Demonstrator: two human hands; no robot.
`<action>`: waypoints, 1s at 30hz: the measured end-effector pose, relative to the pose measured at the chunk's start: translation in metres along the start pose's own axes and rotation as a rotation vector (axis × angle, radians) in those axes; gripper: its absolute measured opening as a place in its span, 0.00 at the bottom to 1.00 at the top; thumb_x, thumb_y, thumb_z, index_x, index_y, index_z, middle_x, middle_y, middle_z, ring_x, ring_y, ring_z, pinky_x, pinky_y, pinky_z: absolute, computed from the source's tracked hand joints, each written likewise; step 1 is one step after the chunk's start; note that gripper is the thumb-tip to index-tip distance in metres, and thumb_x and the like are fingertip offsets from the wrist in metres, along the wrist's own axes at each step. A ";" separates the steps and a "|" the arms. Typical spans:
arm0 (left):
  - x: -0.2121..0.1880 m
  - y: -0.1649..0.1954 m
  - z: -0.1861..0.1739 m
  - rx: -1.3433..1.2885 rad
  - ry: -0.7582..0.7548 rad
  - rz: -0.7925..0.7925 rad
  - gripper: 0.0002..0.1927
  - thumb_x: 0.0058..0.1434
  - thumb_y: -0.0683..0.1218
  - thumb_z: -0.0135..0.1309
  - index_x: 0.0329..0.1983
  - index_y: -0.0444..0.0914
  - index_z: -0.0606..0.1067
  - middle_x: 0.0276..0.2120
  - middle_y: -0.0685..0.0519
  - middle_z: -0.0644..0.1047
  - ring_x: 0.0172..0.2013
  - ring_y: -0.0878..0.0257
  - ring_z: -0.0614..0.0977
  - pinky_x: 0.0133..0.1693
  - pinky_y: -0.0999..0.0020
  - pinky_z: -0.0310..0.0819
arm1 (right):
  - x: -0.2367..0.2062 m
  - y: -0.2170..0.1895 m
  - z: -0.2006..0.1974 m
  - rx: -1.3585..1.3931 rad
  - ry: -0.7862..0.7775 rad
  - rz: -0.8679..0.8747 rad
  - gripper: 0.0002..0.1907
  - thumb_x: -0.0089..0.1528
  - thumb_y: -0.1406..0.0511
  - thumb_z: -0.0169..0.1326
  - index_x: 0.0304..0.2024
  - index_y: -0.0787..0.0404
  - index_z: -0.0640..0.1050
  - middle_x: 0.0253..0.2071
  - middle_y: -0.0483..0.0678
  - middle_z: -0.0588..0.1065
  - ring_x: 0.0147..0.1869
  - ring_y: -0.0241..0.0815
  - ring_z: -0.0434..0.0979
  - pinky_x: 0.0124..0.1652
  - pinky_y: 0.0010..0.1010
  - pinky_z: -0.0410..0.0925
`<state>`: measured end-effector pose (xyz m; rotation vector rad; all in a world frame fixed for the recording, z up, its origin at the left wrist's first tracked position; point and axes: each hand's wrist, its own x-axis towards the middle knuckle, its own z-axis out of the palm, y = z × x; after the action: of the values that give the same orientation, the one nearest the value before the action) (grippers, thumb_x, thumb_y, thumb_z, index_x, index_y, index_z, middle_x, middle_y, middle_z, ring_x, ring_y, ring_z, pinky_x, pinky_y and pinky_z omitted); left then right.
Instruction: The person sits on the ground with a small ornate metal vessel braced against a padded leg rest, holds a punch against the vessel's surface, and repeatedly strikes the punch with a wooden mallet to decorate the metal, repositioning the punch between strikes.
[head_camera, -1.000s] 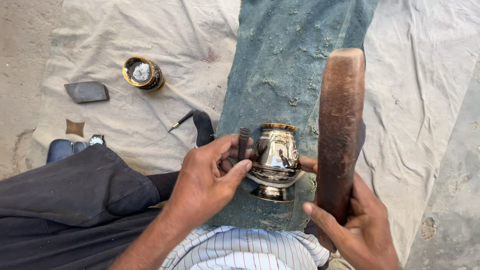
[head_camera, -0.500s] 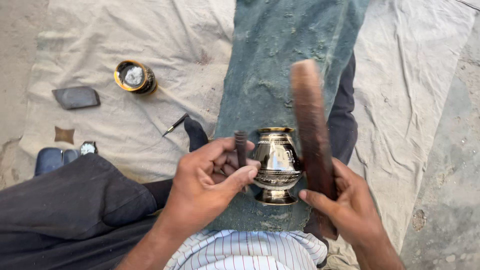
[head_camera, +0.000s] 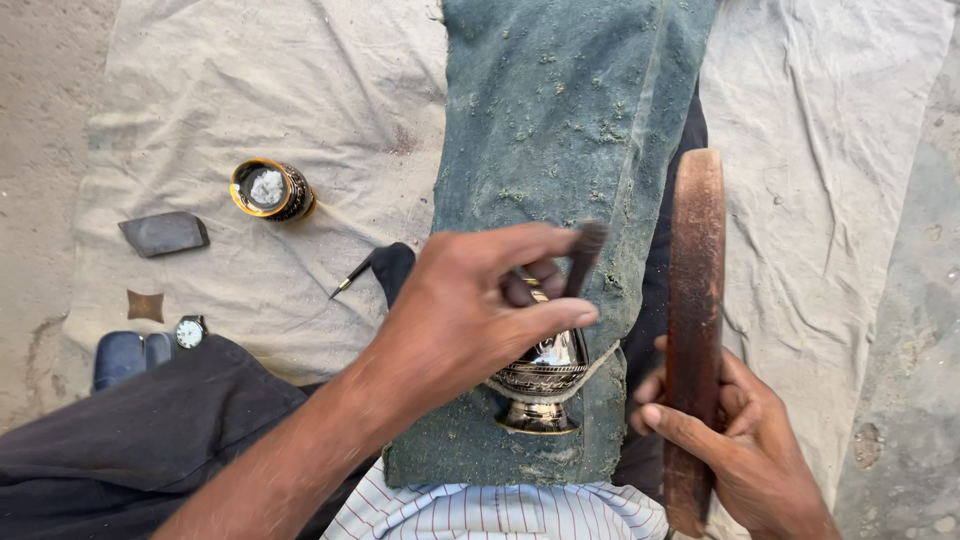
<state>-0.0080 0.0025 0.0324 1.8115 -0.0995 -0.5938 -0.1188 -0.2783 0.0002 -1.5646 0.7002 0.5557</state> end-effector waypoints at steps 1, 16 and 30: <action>0.009 0.007 0.001 0.054 -0.053 0.026 0.23 0.52 0.47 0.68 0.53 0.42 0.81 0.28 0.58 0.80 0.23 0.70 0.77 0.22 0.72 0.72 | -0.002 0.008 -0.006 -0.032 0.036 0.018 0.32 0.53 0.76 0.61 0.60 0.69 0.71 0.38 0.57 0.79 0.40 0.44 0.81 0.38 0.36 0.75; 0.091 0.038 0.035 0.631 -0.932 0.202 0.34 0.46 0.46 0.68 0.59 0.46 0.75 0.50 0.52 0.82 0.52 0.59 0.83 0.52 0.59 0.77 | -0.028 0.123 0.002 -0.113 0.291 0.092 0.20 0.50 0.77 0.66 0.42 0.71 0.75 0.25 0.57 0.78 0.29 0.45 0.82 0.32 0.40 0.77; 0.077 0.032 0.025 0.466 -0.732 0.298 0.27 0.44 0.42 0.68 0.51 0.40 0.78 0.43 0.51 0.84 0.47 0.60 0.85 0.47 0.63 0.81 | -0.033 0.094 -0.050 -0.272 0.260 -0.015 0.16 0.48 0.77 0.68 0.36 0.68 0.78 0.27 0.52 0.81 0.31 0.40 0.82 0.36 0.36 0.76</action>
<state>0.0553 -0.0580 0.0301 1.8732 -1.0561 -1.0507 -0.2116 -0.3285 -0.0366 -1.9174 0.8341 0.4534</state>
